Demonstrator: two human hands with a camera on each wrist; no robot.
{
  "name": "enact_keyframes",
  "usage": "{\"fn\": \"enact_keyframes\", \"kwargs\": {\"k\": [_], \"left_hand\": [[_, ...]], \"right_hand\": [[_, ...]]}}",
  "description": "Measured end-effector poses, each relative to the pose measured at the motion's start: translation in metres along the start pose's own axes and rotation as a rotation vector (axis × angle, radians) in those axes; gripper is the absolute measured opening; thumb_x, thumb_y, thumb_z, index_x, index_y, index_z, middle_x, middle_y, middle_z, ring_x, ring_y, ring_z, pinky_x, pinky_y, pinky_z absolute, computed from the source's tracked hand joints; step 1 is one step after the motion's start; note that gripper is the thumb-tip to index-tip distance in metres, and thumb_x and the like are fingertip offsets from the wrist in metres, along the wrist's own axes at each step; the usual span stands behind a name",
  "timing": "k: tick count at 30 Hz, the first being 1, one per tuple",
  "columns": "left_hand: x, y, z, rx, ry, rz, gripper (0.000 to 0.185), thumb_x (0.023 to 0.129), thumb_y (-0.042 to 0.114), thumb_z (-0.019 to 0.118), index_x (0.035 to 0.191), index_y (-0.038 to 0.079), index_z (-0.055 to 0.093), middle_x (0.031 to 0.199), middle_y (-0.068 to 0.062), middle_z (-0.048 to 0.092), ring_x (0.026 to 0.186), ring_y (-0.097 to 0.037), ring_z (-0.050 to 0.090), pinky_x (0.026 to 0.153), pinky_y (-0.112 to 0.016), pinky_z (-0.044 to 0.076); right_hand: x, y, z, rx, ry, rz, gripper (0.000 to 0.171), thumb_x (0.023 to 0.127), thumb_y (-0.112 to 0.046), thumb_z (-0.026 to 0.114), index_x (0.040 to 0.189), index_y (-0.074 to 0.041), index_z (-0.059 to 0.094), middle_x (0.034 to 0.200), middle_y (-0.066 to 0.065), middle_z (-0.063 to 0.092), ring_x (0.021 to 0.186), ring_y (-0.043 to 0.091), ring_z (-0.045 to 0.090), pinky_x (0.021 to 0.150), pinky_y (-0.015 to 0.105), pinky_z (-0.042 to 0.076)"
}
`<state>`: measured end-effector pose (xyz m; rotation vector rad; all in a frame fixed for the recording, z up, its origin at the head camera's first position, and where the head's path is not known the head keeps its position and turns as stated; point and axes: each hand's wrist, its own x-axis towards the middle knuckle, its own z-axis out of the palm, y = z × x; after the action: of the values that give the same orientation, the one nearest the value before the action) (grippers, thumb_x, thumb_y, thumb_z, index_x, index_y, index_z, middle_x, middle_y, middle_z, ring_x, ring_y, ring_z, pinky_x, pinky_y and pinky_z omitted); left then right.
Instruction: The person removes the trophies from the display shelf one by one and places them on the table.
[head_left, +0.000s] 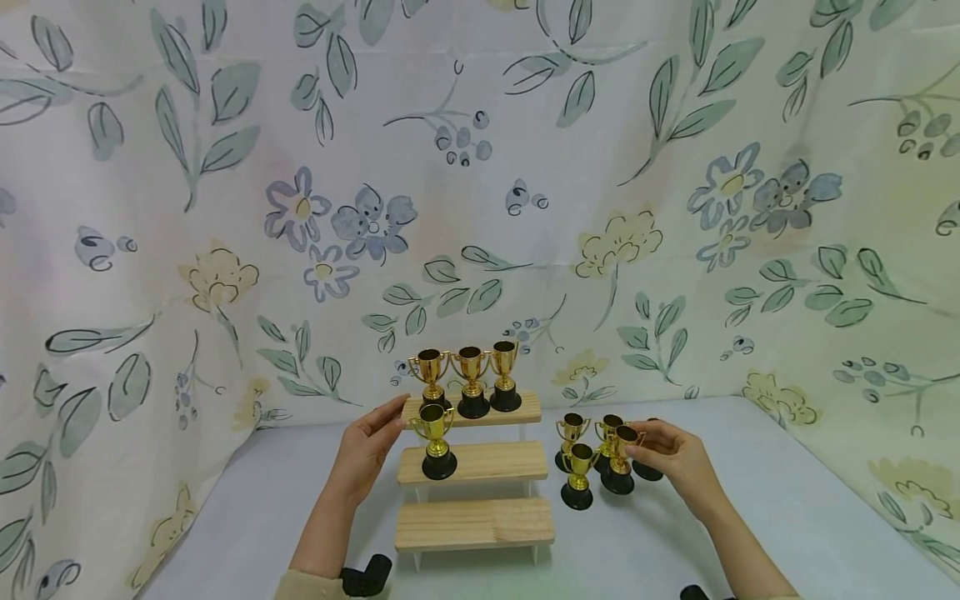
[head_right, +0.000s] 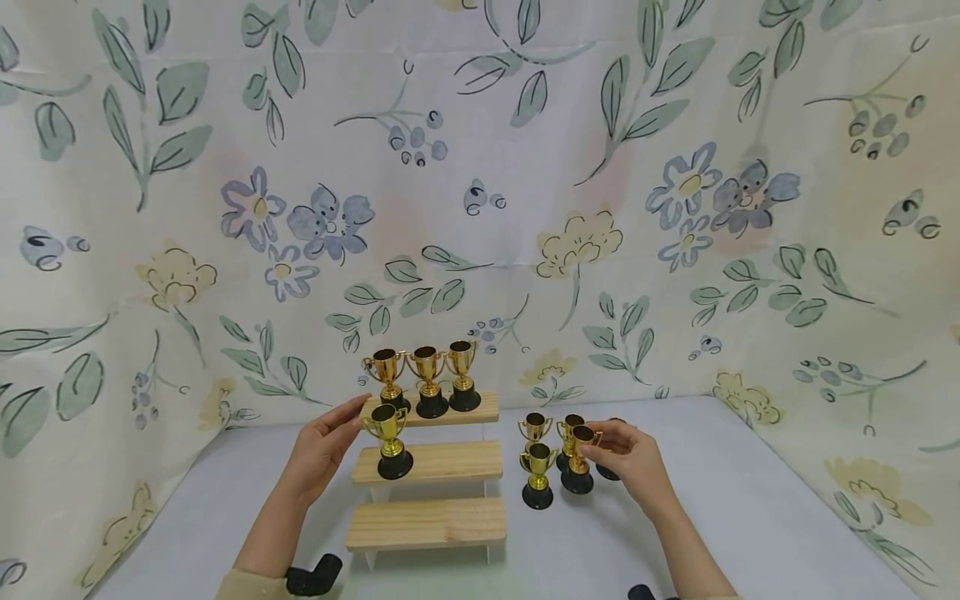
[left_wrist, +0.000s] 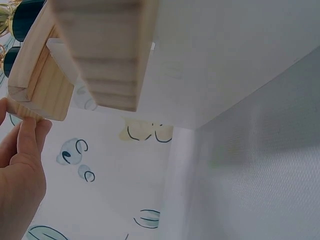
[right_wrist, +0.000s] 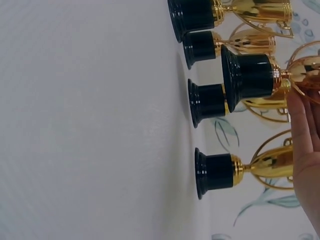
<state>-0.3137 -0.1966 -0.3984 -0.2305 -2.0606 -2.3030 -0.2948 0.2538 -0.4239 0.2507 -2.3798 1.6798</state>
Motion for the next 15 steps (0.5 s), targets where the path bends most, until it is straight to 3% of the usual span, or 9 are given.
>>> {"fn": "enact_keyframes", "kwargs": {"k": [15], "left_hand": [[0.0002, 0.0, 0.0004, 0.005, 0.007, 0.001, 0.052, 0.099, 0.006, 0.056, 0.149, 0.004, 0.043, 0.155, -0.014, 0.041, 0.114, 0.013, 0.056, 0.102, -0.008, 0.047]], "right_hand": [[0.0012, 0.0063, -0.0003, -0.009, -0.06, 0.034, 0.047, 0.086, -0.023, 0.077, 0.126, -0.001, 0.063, 0.1, -0.018, 0.07, 0.089, 0.0, 0.068, 0.078, 0.02, 0.059]]}}
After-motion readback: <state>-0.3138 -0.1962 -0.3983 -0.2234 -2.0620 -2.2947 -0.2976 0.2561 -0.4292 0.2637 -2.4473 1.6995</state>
